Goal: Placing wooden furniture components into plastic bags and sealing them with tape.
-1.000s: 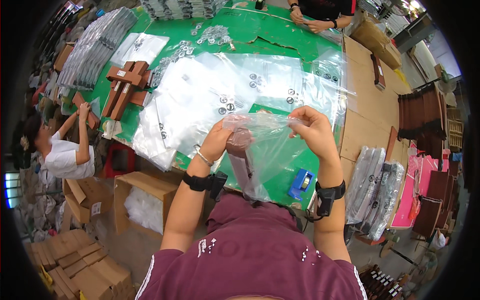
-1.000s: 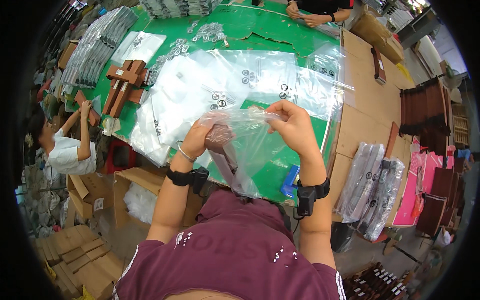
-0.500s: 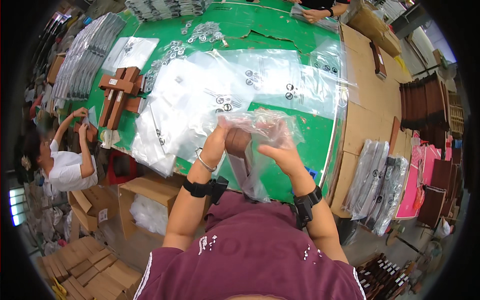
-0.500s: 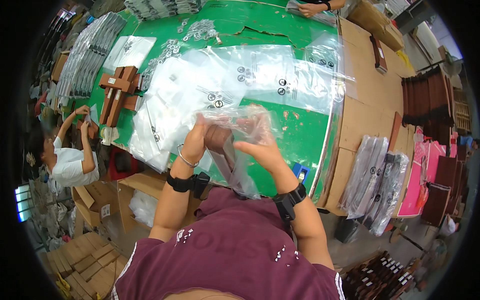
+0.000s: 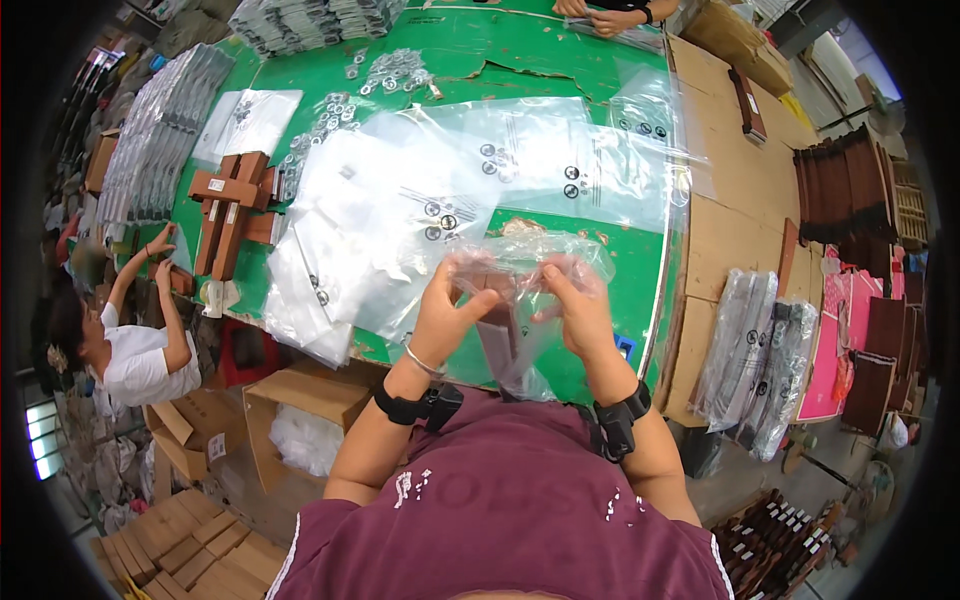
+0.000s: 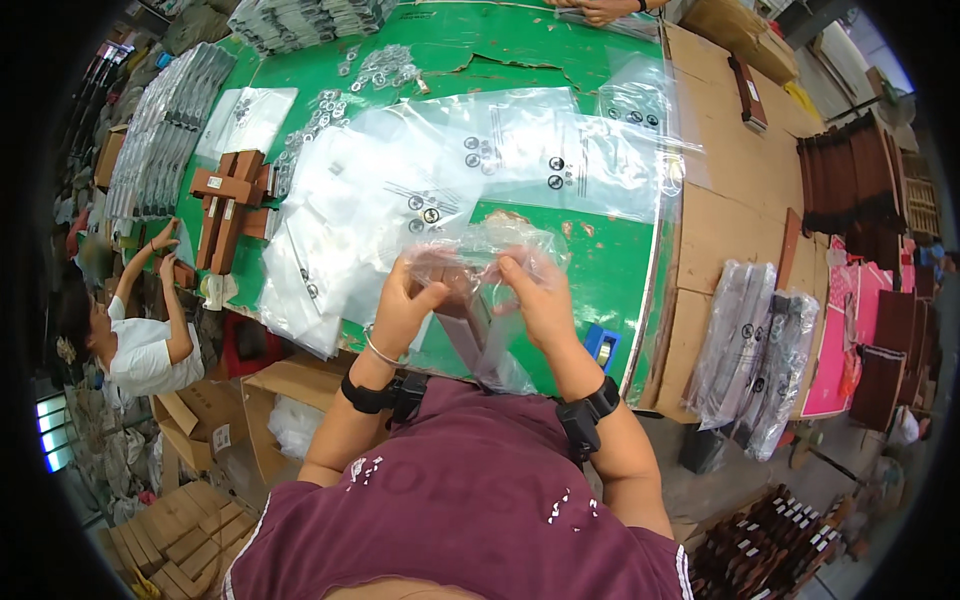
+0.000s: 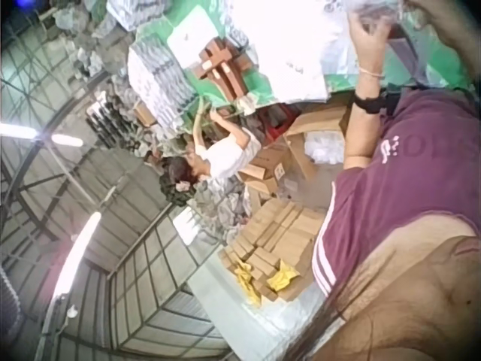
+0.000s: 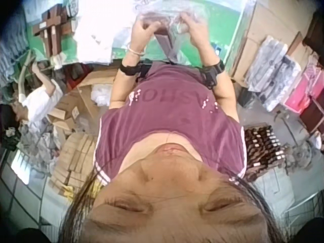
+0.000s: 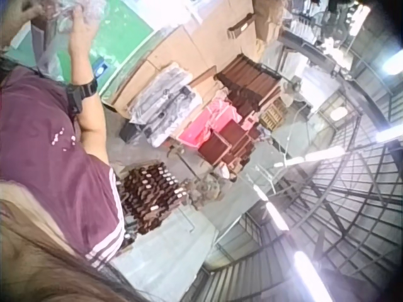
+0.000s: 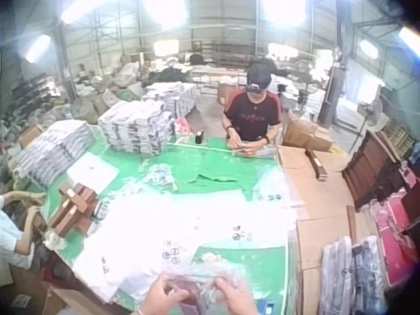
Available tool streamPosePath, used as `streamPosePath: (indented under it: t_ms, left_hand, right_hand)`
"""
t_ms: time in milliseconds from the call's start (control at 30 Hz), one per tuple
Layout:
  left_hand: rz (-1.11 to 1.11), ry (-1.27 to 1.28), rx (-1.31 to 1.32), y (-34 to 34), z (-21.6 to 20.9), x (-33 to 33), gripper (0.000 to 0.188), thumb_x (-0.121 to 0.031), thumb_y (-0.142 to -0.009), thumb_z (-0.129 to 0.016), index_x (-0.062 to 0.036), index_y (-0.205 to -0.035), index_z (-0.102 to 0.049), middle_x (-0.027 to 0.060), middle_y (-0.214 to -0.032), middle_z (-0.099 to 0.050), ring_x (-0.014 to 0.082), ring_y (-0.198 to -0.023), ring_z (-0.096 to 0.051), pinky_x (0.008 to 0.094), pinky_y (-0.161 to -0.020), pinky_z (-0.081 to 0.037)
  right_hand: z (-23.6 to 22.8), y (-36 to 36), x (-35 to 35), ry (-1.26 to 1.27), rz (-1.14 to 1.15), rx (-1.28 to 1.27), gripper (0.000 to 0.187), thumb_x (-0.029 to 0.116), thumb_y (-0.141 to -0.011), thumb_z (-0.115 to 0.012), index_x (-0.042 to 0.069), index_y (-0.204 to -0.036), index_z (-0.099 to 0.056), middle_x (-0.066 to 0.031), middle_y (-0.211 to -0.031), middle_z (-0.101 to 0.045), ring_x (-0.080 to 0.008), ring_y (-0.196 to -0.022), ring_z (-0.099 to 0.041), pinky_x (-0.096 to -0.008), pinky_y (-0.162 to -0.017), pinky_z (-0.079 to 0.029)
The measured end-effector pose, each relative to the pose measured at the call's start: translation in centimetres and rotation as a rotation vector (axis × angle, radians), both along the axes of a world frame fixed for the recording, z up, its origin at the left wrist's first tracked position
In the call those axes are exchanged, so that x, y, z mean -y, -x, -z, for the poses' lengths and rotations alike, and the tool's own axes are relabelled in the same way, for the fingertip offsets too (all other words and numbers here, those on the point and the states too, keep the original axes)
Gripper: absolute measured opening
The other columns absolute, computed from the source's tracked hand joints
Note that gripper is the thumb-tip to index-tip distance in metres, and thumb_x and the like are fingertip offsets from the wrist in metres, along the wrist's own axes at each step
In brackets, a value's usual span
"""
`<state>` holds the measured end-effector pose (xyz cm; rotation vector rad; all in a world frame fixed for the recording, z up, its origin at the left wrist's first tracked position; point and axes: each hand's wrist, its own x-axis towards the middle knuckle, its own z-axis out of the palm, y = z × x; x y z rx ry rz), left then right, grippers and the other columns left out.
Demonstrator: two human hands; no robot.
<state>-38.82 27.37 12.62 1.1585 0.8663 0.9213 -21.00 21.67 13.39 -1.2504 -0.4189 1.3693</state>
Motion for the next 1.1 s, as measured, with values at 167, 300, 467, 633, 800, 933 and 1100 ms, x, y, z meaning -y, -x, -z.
streamPosePath:
  t_ms: [167,300,467,633,800,933,1100]
  left_hand:
    - [0.174,0.065,-0.113,0.9,-0.6,-1.3,0.034,-0.011,-0.083,-0.069,-0.001,-0.113,-0.057,0.0037,-0.106,-0.061,0.0103,-0.091,-0.057,0.0267,-0.079,-0.047]
    - [0.194,0.042,-0.063,1.1,0.0,-2.0,0.018,-0.004,-0.082,-0.065,-0.0017,-0.1,-0.061,0.0073,-0.108,-0.058,0.0137,-0.092,-0.058,0.0267,-0.08,-0.048]
    - [0.181,-0.004,0.122,1.2,1.3,-1.6,0.007,0.005,-0.078,-0.06,-0.0013,-0.075,-0.061,0.0121,-0.107,-0.056,0.0203,-0.093,-0.059,0.0297,-0.082,-0.05]
    - [0.212,-0.031,0.105,1.1,2.3,-1.3,0.018,0.011,-0.074,-0.053,-0.0042,-0.067,-0.06,0.0099,-0.105,-0.059,0.0168,-0.094,-0.056,0.0285,-0.082,-0.046]
    - [0.234,-0.185,-0.086,1.2,1.4,-2.2,0.017,0.008,-0.076,-0.052,-0.0036,-0.066,-0.059,0.0129,-0.108,-0.06,0.0183,-0.096,-0.057,0.0277,-0.082,-0.045]
    - [0.237,-0.23,-0.089,1.3,2.5,-2.8,0.016,0.004,-0.08,-0.052,-0.0035,-0.067,-0.056,0.0158,-0.11,-0.06,0.0185,-0.098,-0.057,0.0279,-0.083,-0.045]
    - [0.207,-0.189,-0.015,0.4,2.9,-2.8,0.006,-0.002,-0.087,-0.053,-0.0038,-0.081,-0.054,0.0152,-0.111,-0.06,0.0171,-0.099,-0.057,0.0283,-0.084,-0.046]
  right_hand:
    - [-0.7,-0.7,0.1,-0.127,-0.132,0.138,0.025,0.019,-0.089,-0.061,0.002,-0.107,-0.062,-0.0115,-0.106,-0.064,-0.0169,-0.09,-0.062,-0.0304,-0.058,-0.056]
    - [0.4,-1.8,0.7,-0.217,-0.208,0.038,0.022,0.017,-0.088,-0.062,0.0,-0.102,-0.065,-0.0162,-0.117,-0.06,-0.0222,-0.095,-0.062,-0.0327,-0.061,-0.058]
    - [3.3,-1.5,2.1,-0.282,-0.112,-0.24,0.018,0.019,-0.088,-0.059,0.004,-0.079,-0.062,-0.0192,-0.116,-0.059,-0.0306,-0.1,-0.061,-0.04,-0.066,-0.059]
    - [4.4,-1.1,2.8,-0.185,0.028,-0.487,0.022,0.016,-0.088,-0.056,0.008,-0.068,-0.052,-0.0182,-0.119,-0.056,-0.0356,-0.104,-0.059,-0.0453,-0.067,-0.059]
    - [5.7,-2.3,2.8,0.034,0.264,-0.702,0.012,0.005,-0.088,-0.047,0.012,-0.097,-0.05,-0.0166,-0.126,-0.05,-0.0363,-0.111,-0.055,-0.0477,-0.076,-0.056]
    - [5.9,-3.0,3.1,0.032,0.215,-0.589,0.011,0.011,-0.092,-0.051,0.013,-0.103,-0.048,-0.0139,-0.127,-0.052,-0.0353,-0.113,-0.054,-0.0477,-0.082,-0.053]
    - [5.3,-3.4,4.2,-0.096,0.002,-0.413,0.05,0.008,-0.083,-0.064,0.009,-0.128,-0.042,-0.0147,-0.127,-0.051,-0.0275,-0.116,-0.051,-0.0472,-0.091,-0.049]
